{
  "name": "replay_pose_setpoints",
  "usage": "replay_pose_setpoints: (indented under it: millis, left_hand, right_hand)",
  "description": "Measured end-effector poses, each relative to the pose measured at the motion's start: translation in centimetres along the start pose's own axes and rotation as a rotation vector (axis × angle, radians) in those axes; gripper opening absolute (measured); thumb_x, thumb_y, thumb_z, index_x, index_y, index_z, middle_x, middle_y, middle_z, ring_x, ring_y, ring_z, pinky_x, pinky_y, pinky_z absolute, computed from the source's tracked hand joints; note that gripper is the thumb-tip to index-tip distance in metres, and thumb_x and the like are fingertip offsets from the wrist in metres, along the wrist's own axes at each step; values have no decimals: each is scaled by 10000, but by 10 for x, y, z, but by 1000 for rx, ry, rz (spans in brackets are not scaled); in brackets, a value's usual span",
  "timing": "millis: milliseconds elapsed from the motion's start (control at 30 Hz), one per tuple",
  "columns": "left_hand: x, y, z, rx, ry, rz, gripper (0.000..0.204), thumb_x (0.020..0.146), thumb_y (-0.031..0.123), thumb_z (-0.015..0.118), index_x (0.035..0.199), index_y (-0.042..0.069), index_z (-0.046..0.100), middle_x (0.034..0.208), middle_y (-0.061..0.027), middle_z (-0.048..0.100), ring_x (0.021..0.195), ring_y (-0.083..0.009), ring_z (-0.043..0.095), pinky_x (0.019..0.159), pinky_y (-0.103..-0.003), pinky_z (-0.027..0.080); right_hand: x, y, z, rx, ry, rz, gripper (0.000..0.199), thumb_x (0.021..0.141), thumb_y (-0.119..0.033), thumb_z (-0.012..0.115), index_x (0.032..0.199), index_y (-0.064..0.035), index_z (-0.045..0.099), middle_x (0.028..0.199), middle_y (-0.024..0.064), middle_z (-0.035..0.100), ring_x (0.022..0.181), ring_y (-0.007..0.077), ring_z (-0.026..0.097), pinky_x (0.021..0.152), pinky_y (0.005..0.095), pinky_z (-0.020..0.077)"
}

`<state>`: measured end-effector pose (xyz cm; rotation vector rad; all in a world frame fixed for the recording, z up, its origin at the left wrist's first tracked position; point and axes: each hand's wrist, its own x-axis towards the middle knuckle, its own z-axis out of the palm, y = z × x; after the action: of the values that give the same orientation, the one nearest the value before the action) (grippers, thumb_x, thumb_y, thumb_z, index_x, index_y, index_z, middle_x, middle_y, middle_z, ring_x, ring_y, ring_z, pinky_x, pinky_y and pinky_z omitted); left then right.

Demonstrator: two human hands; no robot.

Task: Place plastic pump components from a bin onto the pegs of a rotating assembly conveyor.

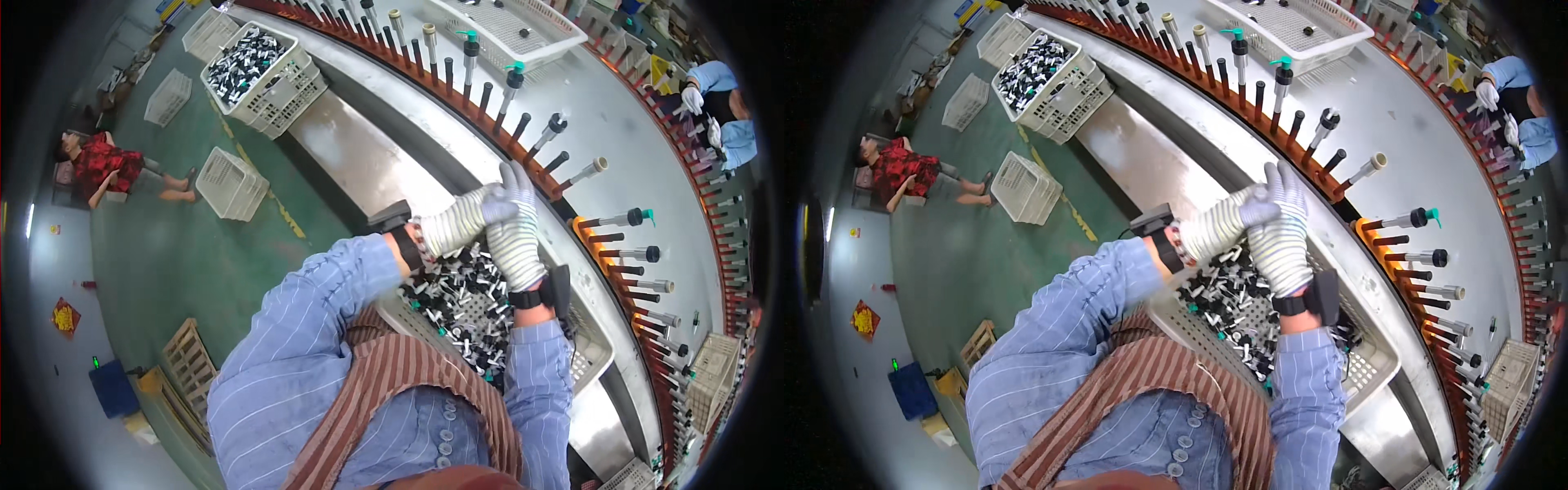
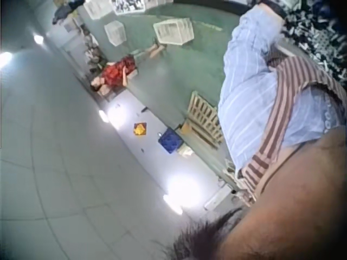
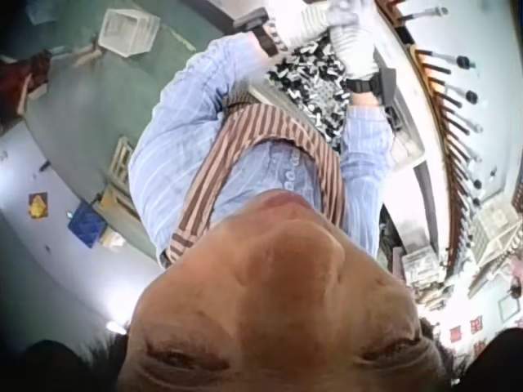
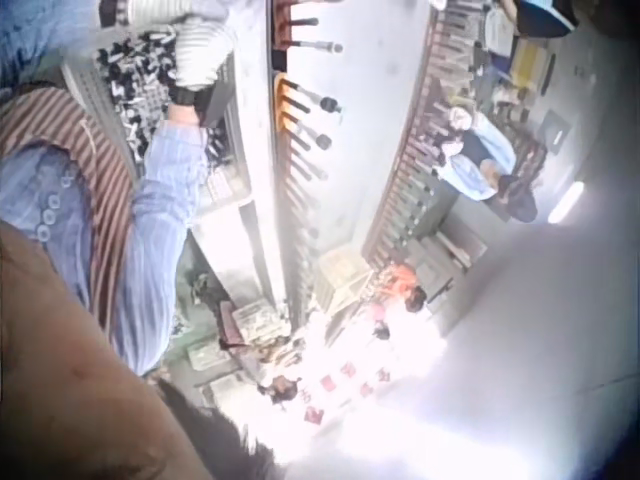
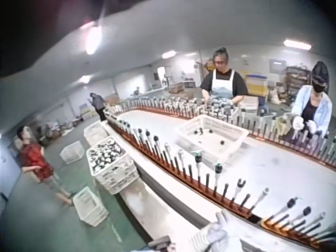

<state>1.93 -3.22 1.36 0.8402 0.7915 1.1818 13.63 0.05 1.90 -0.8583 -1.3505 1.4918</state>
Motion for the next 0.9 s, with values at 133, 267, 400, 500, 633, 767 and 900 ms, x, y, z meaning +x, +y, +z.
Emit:
replay_pose_setpoints:
  millis: [133, 267, 400, 500, 633, 767, 900]
  left_hand:
    - [25, 64, -99, 673, 295, 174, 257, 952, 278, 625, 790, 81, 590, 713, -30, 610, 637, -138, 561, 662, -297, 507]
    - [104, 157, -217, 348, 525, 723, 526, 1054, 484, 427, 811, 68, 638, 789, -47, 689, 717, -143, 611, 735, -320, 507]
    - [180, 198, -288, 382, 423, 738, 444, 1008, 466, 551, 920, 43, 653, 745, -28, 658, 665, -125, 613, 624, -294, 495]
    - [210, 214, -321, 653, 471, 513, 433, 998, 435, 540, 829, 58, 673, 650, -82, 632, 641, -206, 635, 565, -345, 501]
    - [236, 219, -380, 942, 327, 422, 306, 961, 275, 502, 840, 55, 677, 721, -172, 666, 737, -355, 647, 655, -455, 522]
    - [231, 232, -401, 1611, 131, 756, 150, 827, 180, 623, 842, 36, 665, 810, -199, 694, 770, -383, 683, 673, -471, 541]
    - [248, 240, -406, 1810, 180, 503, 165, 930, 171, 557, 942, 29, 640, 940, -211, 682, 897, -402, 665, 780, -464, 528]
  right_hand:
    - [6, -13, 48, -490, -51, -157, 668, 853, -196, 617, 1431, 58, 402, 1434, 295, 435, 1326, 429, 439, 1146, 457, 339]
    - [-4, 26, 73, -994, 74, -238, 488, 877, -121, 604, 1342, 3, 520, 1339, 214, 533, 1271, 390, 483, 1129, 475, 348]
    - [-21, 53, 92, -1447, 90, -234, 385, 852, -103, 620, 1232, -45, 590, 1258, 137, 594, 1227, 367, 505, 1101, 492, 360]
    - [-22, 64, 99, -1342, 207, -161, 289, 833, -69, 620, 1120, -67, 646, 1172, 110, 640, 1211, 362, 516, 1083, 499, 370]
    - [-12, 62, 109, -1330, 191, -138, 273, 836, -19, 616, 1104, -43, 660, 1134, 143, 651, 1179, 372, 542, 1067, 485, 409]
    - [-11, 56, 120, -1354, 254, -60, 222, 841, -30, 594, 1044, -8, 679, 1126, 185, 660, 1163, 391, 556, 1052, 479, 418]
    - [-13, 68, 106, -1440, 220, -131, 169, 854, -74, 601, 995, -32, 684, 1081, 146, 678, 1161, 350, 564, 1059, 483, 407]
